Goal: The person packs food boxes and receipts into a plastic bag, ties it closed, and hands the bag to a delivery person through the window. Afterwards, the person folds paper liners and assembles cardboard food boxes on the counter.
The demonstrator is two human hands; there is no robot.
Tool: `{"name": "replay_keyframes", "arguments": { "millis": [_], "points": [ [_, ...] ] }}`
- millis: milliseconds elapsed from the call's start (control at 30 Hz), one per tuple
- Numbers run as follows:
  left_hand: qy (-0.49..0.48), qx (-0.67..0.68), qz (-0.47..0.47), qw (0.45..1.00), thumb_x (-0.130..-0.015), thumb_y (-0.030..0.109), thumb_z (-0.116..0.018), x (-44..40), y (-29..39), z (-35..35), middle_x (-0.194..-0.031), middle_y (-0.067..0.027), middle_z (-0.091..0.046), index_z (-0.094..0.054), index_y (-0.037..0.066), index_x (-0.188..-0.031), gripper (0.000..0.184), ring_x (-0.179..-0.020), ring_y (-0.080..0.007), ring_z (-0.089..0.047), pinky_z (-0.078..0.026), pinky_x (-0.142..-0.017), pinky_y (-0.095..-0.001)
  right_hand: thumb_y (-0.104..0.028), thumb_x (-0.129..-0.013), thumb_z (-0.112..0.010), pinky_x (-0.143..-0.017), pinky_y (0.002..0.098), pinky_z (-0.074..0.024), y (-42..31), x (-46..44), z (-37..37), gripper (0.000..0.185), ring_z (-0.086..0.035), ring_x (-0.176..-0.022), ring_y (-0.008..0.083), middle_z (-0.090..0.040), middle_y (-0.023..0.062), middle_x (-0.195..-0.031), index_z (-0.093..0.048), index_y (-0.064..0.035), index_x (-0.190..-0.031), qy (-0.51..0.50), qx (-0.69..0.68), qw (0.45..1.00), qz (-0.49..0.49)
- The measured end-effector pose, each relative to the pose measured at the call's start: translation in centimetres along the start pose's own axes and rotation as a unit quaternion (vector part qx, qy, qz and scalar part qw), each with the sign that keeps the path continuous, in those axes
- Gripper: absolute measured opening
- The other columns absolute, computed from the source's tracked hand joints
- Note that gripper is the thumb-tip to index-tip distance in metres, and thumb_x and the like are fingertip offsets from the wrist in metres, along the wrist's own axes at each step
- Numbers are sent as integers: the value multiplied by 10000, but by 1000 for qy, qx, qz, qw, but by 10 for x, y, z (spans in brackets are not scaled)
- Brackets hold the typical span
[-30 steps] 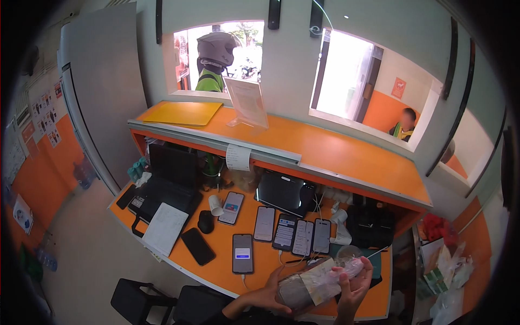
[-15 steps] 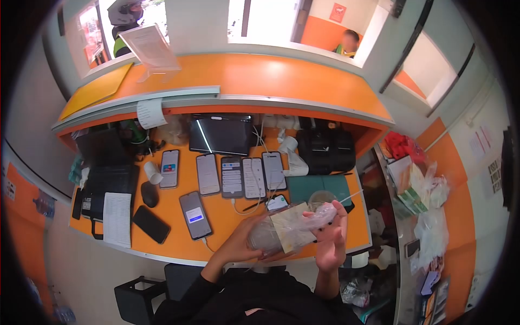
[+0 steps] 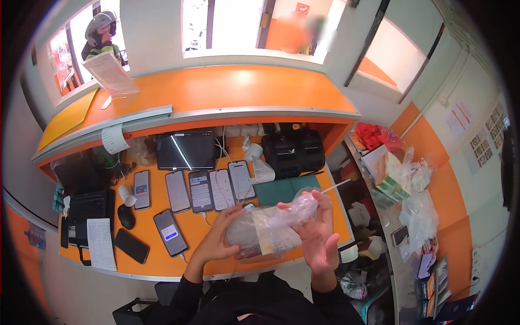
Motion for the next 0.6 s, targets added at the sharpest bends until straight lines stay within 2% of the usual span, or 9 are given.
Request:
{"name": "replay_keyframes", "arguments": {
  "millis": [67, 100, 200, 300, 400, 600],
  "points": [
    [42, -87, -1, 995, -572, 186, -613, -11, 19, 8, -1389, -176, -348, -431, 88, -1337, 793, -1292, -380, -331, -248, -1085, -478, -727, -820, -395, -1037, 557, -317, -12, -8, -2, 965, -378, -1269, 420, -290, 80, -1398, -126, -27, -1426, -25, 4, 1000, 2],
    [74, -106, -14, 992, -572, 165, -587, -17, 32, 10, -1368, -189, -370, -430, 62, -1329, 780, -1277, -393, -346, -237, -1085, -512, -747, -809, -380, -1040, 556, -312, -17, -12, -4, 984, -368, -1277, 418, -277, 78, -1405, -118, -28, -1427, -35, 6, 999, -3],
    [145, -195, -21, 970, -624, 214, -645, -28, 51, 7, -1311, -200, -437, -430, 46, -1326, 753, -1248, -393, -389, -241, -1073, -545, -793, -780, -348, -1047, 550, -303, -30, -21, -2, 1025, -359, -1287, 406, -252, 81, -1415, -110, -36, -1430, -63, 12, 998, -3],
    [183, -289, -26, 939, -665, 317, -717, -45, 98, -19, -1226, -192, -510, -443, 40, -1311, 754, -1180, -382, -459, -265, -1051, -567, -819, -758, -330, -1050, 541, -299, -36, -26, 7, 1046, -366, -1286, 389, -253, 90, -1407, -110, -51, -1432, -83, 26, 996, 3],
    [239, -293, -36, 925, -669, 404, -755, -55, 97, -25, -1179, -173, -541, -457, 52, -1295, 778, -1122, -362, -506, -297, -1027, -563, -835, -742, -321, -1050, 533, -300, -42, -31, 19, 1061, -376, -1280, 373, -256, 97, -1402, -105, -62, -1434, -103, 36, 994, 5],
    [230, -300, -17, 926, -670, 388, -760, -73, 98, -44, -1169, -172, -543, -460, 39, -1277, 762, -1110, -344, -516, -316, -1012, -544, -816, -756, -343, -1047, 533, -302, -68, -50, 36, 1039, -389, -1273, 366, -302, 109, -1380, -132, -56, -1433, -135, 8, 991, -5]
  ]
}}
Point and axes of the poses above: each hand's wrist, its own x-axis away from the middle knuckle, its own z-axis out of the back of the hand, y = z × x, the point moved 9 cm from there along -x, towards the middle knuckle
